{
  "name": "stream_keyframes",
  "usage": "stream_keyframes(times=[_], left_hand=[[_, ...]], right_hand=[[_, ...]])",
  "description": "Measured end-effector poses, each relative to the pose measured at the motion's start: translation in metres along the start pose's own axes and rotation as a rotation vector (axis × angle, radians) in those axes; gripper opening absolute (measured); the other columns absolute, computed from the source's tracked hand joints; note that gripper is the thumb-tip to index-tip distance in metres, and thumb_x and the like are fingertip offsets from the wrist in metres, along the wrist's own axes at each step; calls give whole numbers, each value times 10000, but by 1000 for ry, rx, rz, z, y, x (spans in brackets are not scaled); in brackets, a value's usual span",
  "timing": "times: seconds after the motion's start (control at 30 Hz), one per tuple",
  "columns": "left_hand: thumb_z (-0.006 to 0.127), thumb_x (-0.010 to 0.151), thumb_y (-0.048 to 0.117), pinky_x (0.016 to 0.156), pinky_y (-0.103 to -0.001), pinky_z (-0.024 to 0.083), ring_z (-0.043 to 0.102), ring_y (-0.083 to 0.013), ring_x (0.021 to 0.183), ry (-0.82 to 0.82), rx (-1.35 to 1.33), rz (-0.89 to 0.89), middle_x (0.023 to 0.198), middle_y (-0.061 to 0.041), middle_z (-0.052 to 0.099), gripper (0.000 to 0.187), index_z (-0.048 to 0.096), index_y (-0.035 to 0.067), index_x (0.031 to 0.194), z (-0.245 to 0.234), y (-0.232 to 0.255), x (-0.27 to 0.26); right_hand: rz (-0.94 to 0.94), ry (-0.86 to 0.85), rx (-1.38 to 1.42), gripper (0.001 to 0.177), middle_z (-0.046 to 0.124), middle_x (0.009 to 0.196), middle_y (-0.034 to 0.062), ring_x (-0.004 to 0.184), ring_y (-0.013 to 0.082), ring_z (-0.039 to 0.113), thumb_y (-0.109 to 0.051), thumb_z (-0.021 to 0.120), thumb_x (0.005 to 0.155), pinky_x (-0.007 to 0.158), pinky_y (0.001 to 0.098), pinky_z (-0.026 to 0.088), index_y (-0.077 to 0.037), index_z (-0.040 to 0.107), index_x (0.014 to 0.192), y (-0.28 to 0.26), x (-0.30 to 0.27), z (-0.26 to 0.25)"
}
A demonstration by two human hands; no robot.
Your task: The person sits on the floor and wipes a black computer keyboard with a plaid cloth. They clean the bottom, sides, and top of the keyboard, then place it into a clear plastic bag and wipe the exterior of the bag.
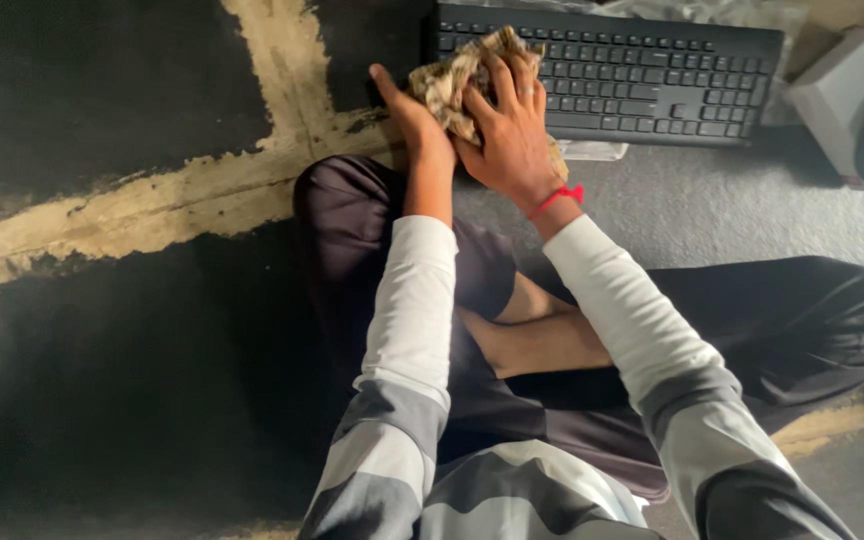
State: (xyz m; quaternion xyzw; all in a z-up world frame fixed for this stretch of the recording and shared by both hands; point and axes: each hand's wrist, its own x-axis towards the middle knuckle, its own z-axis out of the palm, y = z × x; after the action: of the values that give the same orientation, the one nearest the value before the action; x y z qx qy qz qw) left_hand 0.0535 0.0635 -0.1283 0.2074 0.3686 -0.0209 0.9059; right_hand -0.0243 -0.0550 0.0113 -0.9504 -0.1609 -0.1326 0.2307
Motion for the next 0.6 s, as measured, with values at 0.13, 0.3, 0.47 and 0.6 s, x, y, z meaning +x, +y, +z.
stream_keyframes(times=[0.13,0.3,0.47,0.6], left_hand=[[484,982,697,991,-420,483,623,-314,1099,-125,16,103,1267,-161,656,824,603,-44,1320,0,-2,8],[473,1038,621,1025,-425,488,617,-322,1190,-198,33,143,1386,-175,614,771,574,-55,1393,4,-2,5],[411,994,655,1094,-412,430,548,-292,1333,-137,168,135,1511,-128,529,787,497,48,1488,18,11,-24],[432,981,661,1122,-455,422,528,-331,1364,-127,144,127,1531,-160,506,826,475,23,1505,30,19,-40]], right_hand=[[-73,10,-9,541,451,1513,268,1423,485,382,-376,774,885,1144,630,272,-79,658,1321,6,29,13],[-131,-57,-18,578,486,1487,236,1404,460,398,-427,771,903,1143,619,282,-83,637,1347,23,45,18],[-107,-78,47,611,530,1401,211,1366,422,447,-415,753,899,1158,566,322,-70,633,1389,26,69,26],[-183,10,7,604,545,1390,194,1330,397,479,-432,771,842,1123,541,341,-85,664,1325,27,73,30]])
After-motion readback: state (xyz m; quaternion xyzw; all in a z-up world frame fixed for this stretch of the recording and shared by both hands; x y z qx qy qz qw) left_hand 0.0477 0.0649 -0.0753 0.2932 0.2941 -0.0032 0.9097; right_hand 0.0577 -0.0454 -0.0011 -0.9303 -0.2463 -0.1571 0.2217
